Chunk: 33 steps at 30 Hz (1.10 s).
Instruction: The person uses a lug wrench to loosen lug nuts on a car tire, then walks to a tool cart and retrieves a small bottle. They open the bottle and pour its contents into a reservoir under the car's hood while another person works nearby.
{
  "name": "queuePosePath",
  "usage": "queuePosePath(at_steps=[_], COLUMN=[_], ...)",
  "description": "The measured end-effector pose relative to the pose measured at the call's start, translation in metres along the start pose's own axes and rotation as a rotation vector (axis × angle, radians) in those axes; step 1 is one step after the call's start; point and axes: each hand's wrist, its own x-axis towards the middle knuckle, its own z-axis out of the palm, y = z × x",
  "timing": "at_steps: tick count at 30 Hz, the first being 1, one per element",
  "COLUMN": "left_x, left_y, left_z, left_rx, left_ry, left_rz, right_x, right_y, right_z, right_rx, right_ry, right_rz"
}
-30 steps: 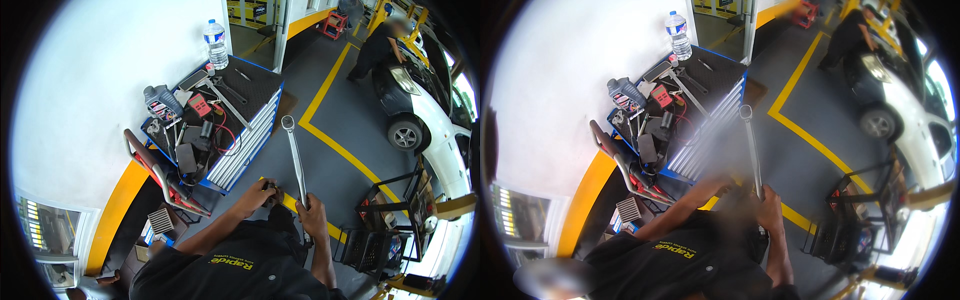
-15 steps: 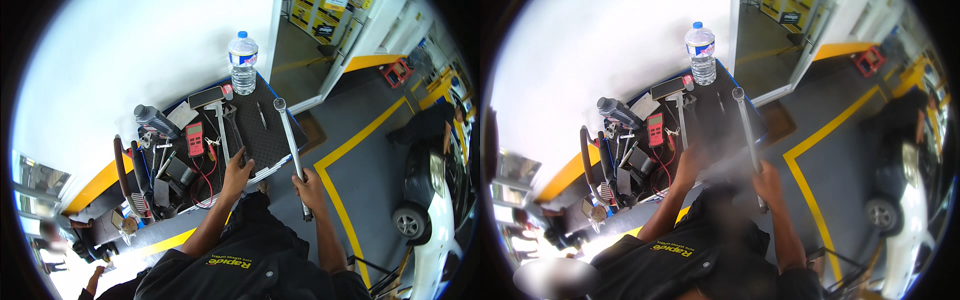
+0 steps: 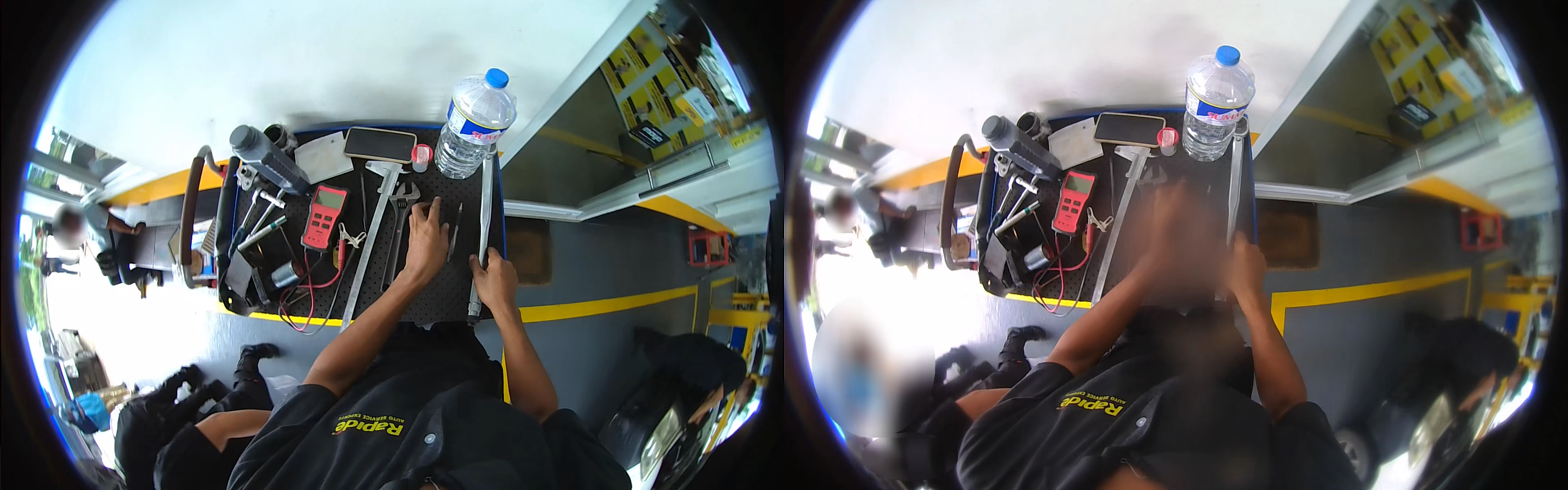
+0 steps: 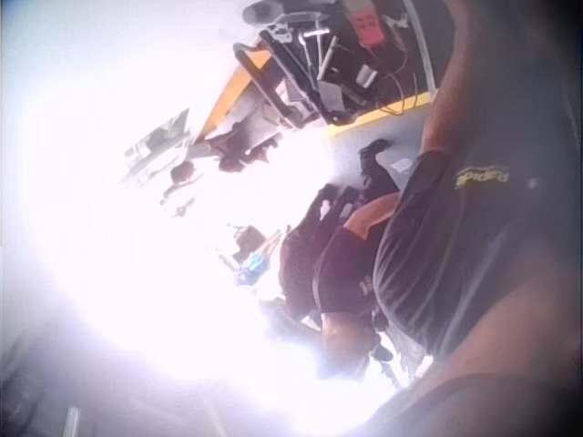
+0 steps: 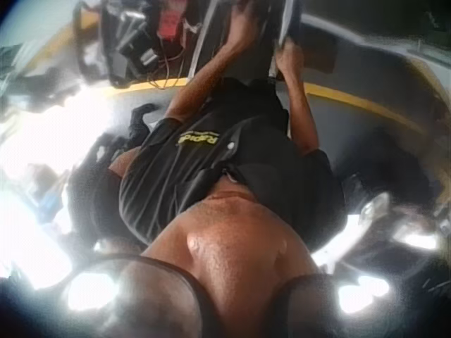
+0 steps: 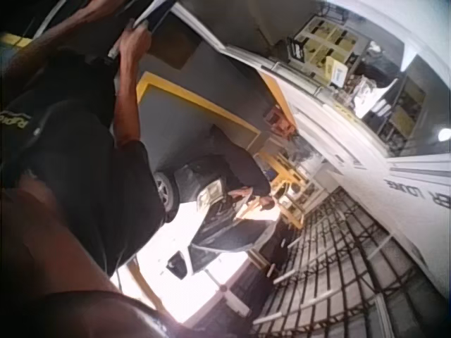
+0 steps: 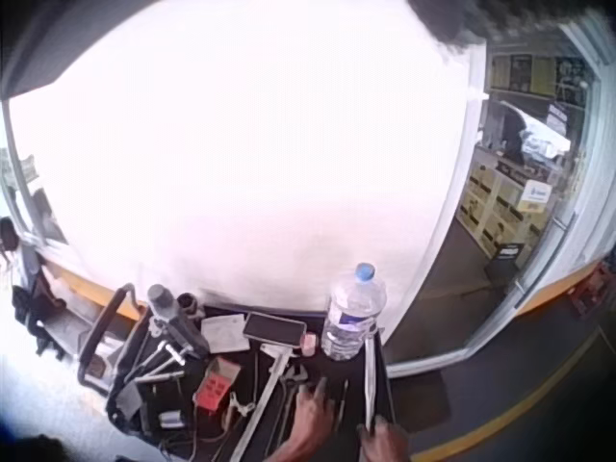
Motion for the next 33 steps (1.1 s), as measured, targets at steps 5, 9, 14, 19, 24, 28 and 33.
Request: queuePosePath(at_steps=[5,9,14,19,24,28,33], left_x=[-0.01,-0.018,-0.042,-0.072,-0.103,-0.155,-0.232], left_y=[0.035,0.047,0.058,0.063,0.076,0.091,0.101], left_z=[-0.004,0.0,0.022,0.032,0.02,-0.004,-0.026], left_rx=[0.071,-0.035,-0.039,0.179,0.137,0.144,0.213], left_ry=[0.026,0.185,0.324,0.379,0.539,0.704,0.898], left_rz=[-0.127,-0.193,-0.312,-0.299,-0.303,-0.328,-0.447], right_x=[0.038,0.078,0.12,0.138,0.144,0.114,0.039], right_y=[0.008,0.003,0.005,0.015,-0.006,-0.06,-0.136], right_z=[-0.02,-0.039,-0.051,-0.054,-0.068,-0.063,-0.056], right_rx=[-0.244,-0.262,-0.237,-0.229,-0.262,0.135,0.405], right_ry=[-0.269,-0.41,-0.657,-0.691,-0.638,-0.663,-0.723], right_rz=[-0.181,-0.321,-0.424,-0.555,-0.796,-0.96,-1.199])
